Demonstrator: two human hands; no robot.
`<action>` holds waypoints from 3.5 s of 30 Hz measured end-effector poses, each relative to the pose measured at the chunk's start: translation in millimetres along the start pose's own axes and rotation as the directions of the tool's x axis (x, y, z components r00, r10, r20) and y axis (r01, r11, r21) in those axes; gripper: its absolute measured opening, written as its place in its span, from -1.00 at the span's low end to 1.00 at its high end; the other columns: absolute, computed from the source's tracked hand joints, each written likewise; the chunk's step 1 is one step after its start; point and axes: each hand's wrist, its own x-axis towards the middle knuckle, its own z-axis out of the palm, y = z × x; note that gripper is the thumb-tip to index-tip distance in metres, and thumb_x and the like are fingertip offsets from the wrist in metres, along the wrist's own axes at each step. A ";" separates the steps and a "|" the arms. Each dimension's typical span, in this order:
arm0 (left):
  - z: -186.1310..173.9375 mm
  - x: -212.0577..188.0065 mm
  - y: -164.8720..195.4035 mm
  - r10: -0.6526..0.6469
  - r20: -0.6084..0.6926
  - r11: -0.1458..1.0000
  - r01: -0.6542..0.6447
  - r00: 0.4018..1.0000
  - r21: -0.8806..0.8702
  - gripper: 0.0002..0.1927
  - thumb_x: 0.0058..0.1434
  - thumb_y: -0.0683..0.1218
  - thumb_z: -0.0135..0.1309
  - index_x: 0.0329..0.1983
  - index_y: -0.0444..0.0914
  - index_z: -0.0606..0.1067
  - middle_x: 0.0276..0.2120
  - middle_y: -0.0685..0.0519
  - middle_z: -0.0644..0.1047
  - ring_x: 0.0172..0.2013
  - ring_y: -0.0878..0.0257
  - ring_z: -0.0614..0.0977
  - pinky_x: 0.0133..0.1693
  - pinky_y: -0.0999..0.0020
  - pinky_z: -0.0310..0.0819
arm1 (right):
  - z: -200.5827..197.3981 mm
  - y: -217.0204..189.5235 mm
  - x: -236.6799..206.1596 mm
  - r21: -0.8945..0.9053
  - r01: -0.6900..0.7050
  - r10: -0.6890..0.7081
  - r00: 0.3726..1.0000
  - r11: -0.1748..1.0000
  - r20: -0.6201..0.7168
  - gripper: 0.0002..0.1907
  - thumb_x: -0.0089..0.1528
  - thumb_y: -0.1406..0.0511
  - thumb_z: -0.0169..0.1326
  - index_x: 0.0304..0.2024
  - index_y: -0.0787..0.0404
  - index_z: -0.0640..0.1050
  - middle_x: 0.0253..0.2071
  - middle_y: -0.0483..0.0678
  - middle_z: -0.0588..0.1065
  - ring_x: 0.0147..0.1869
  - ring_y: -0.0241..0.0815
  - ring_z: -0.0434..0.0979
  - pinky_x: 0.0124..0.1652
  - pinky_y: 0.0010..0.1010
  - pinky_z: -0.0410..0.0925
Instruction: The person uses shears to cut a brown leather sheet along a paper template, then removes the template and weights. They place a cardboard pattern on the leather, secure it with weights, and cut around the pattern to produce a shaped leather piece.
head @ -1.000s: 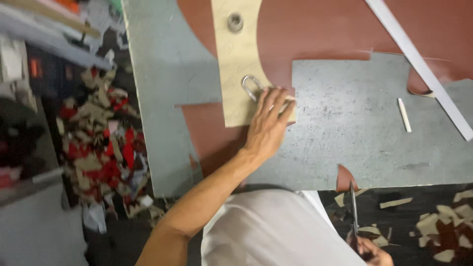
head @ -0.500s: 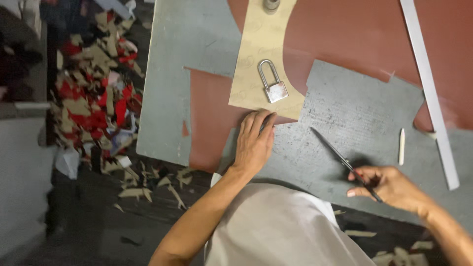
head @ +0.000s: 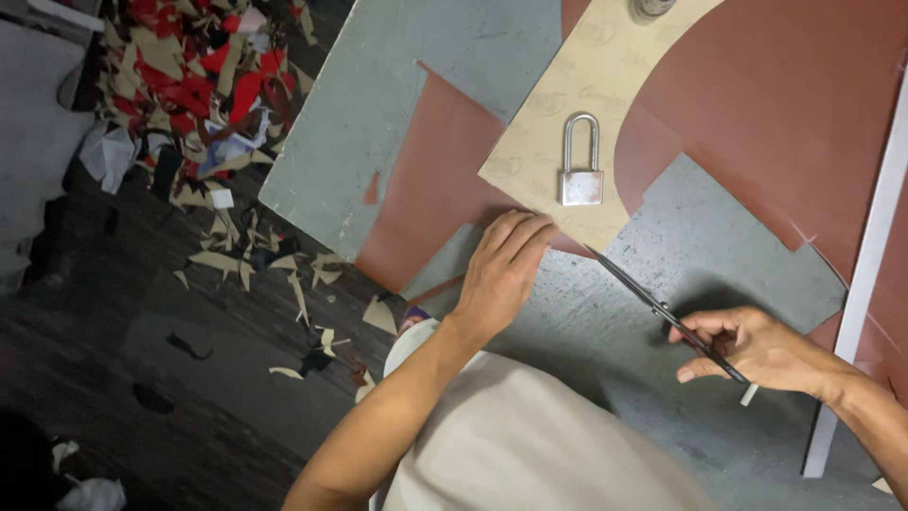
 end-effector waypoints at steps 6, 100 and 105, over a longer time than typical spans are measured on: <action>2.1 -5.0 3.1 -0.026 -0.036 0.999 0.027 0.999 0.019 -0.72 0.23 -0.29 0.14 0.02 -0.36 0.58 0.11 -0.05 0.49 0.17 -0.03 0.49 0.21 0.05 0.43 | 0.3 -3.9 1.2 -0.051 0.006 -0.006 1.000 0.999 0.002 -0.52 -0.07 0.21 0.56 -0.18 0.16 0.64 -0.53 -0.19 0.28 -0.39 -0.27 0.25 -0.34 -0.33 0.26; -8.2 -12.4 2.6 -0.023 -0.058 1.000 0.024 0.998 0.014 -0.80 0.19 -0.29 0.18 -0.11 -0.30 0.60 -0.06 -0.02 0.50 0.09 -0.06 0.53 0.12 0.04 0.48 | 11.4 -61.4 22.9 -0.015 0.094 -0.094 0.994 0.996 -0.050 -0.54 -0.05 0.18 0.53 -0.24 0.25 0.63 -0.59 -0.20 0.12 -0.48 -0.29 0.13 -0.43 -0.35 0.13; -9.8 -13.2 0.0 -0.033 -0.038 0.999 0.033 0.999 -0.001 -0.79 0.18 -0.29 0.18 -0.11 -0.29 0.60 -0.05 -0.01 0.51 0.10 -0.05 0.53 0.13 0.04 0.47 | 10.4 -65.7 21.0 -0.028 0.093 -0.094 0.994 0.995 -0.052 -0.56 -0.07 0.18 0.53 -0.26 0.27 0.67 -0.59 -0.23 0.14 -0.47 -0.31 0.15 -0.44 -0.36 0.13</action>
